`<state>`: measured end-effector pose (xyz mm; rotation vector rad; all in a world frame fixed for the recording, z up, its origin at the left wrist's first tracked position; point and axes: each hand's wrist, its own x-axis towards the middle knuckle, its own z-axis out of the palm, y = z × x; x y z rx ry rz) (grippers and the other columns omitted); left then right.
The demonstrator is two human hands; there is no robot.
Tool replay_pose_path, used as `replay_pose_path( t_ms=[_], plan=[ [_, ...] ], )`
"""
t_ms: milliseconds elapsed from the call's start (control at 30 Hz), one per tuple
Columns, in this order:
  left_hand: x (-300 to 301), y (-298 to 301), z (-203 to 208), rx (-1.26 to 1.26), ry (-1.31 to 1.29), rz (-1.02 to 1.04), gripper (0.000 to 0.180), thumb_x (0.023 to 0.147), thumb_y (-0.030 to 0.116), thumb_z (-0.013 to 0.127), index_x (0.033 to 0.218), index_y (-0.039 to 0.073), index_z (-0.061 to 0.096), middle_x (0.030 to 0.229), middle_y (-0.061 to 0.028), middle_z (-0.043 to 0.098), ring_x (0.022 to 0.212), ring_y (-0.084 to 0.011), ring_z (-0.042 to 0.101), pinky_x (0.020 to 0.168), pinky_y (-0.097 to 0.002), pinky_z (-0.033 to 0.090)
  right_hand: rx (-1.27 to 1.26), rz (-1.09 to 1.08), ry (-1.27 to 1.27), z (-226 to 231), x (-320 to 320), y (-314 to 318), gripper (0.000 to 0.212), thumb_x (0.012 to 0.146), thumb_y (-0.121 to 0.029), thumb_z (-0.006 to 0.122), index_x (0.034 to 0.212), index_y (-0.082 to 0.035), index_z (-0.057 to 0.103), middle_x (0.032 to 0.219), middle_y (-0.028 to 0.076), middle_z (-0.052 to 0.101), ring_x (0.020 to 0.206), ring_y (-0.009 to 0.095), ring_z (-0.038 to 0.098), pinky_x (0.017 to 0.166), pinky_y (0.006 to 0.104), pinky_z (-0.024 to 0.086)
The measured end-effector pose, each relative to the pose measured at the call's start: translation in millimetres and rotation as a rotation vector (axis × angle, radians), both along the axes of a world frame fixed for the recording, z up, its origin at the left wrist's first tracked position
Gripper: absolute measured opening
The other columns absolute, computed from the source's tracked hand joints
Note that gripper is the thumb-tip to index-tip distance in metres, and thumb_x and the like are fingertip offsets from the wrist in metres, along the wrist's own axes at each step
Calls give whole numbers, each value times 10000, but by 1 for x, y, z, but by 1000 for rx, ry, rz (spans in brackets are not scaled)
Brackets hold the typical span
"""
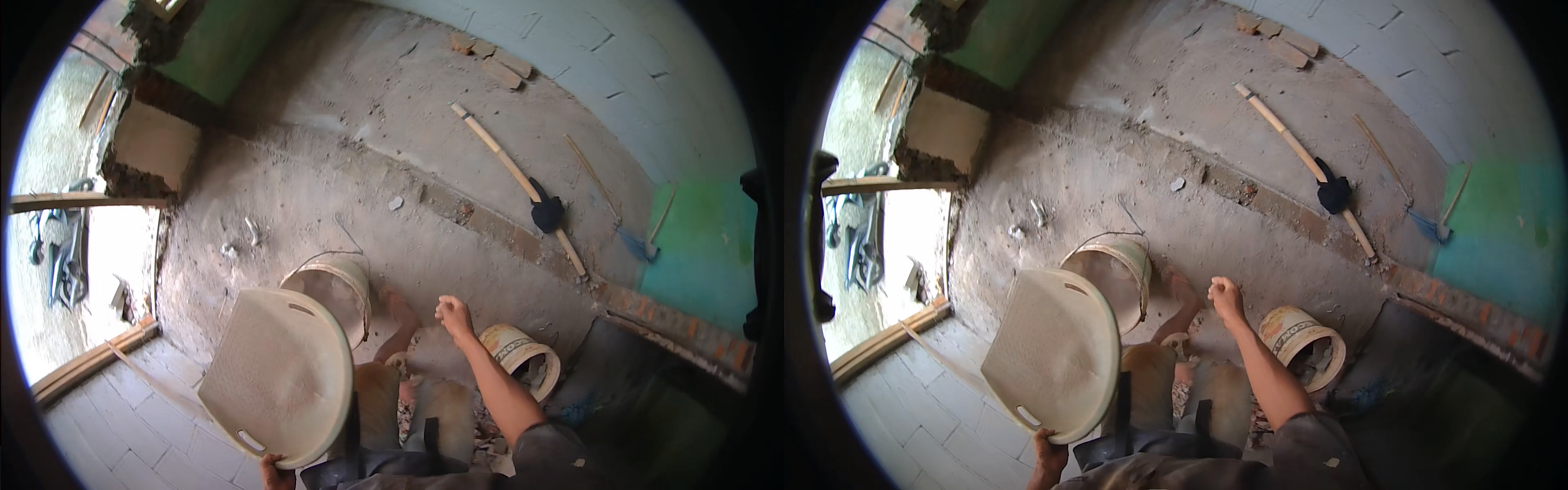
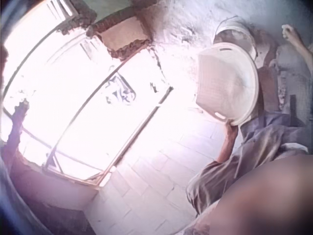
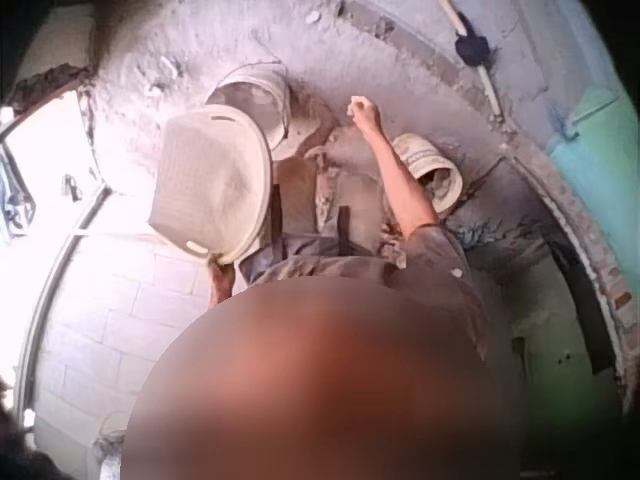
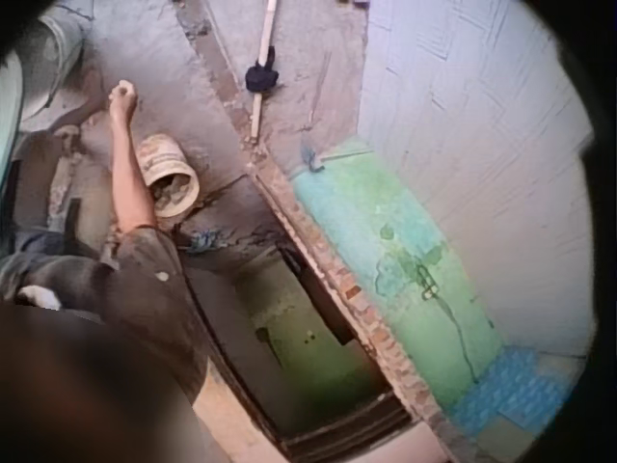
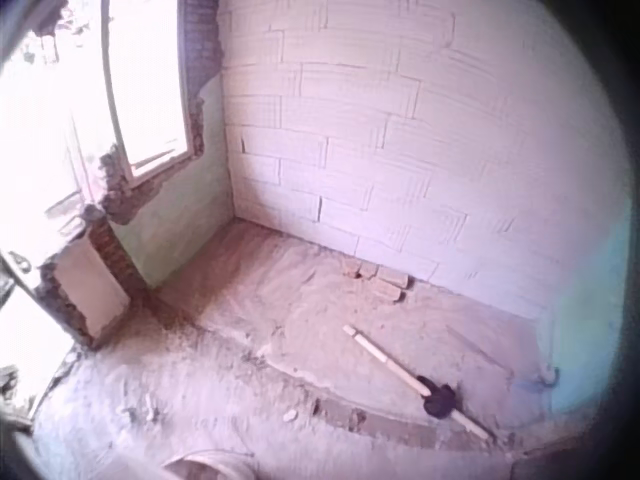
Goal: The person collects broken tiles and rubble from the floor using a trowel and places them into a plastic basin. They then transfer the debris from the basin into a bucket and repeat the process to clear the floor area.
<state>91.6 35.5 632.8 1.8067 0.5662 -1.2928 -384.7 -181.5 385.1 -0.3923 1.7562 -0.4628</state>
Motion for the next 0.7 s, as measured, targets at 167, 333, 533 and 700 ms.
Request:
replay_pose_path(
  t_ms=[167, 333, 533, 700],
  plan=[
    [-63, -4, 6, 21, -39, 158, 513, 733, 131, 591, 1230, 18, 531, 1140, -134, 648, 1020, -292, 643, 929, -387, 541, -49, 401, 297, -88, -25, -62, 342, 879, -185, 629, 1169, -6, 634, 1056, 191, 698, 971, 296, 673, 861, 402, 528],
    [-101, 50, 8, 192, -84, 365, 567, 779, 155, 656, 1302, -11, 514, 1150, -201, 650, 1007, -293, 652, 908, -330, 550, -89, 780, 456, -151, -34, -141, 375, 849, -160, 655, 1188, -6, 612, 1127, 217, 660, 1074, 373, 623, 921, 448, 502],
    [-179, 137, -6, 214, 189, 642, 500, 789, 107, 660, 1262, 4, 535, 1056, -146, 668, 956, -302, 646, 825, -393, 549, -176, 1315, 588, -232, -13, -252, 550, 801, -132, 717, 1302, -22, 518, 1239, 237, 573, 1157, 414, 551, 968, 472, 463],
    [-283, 123, -42, 478, 66, 694, 490, 791, 134, 675, 1247, 7, 547, 1036, -140, 671, 929, -290, 651, 791, -395, 552, -306, 1497, 669, -327, 17, -315, 544, 838, -127, 709, 1331, -47, 494, 1269, 226, 531, 1195, 415, 532, 984, 474, 469]
  ],
)
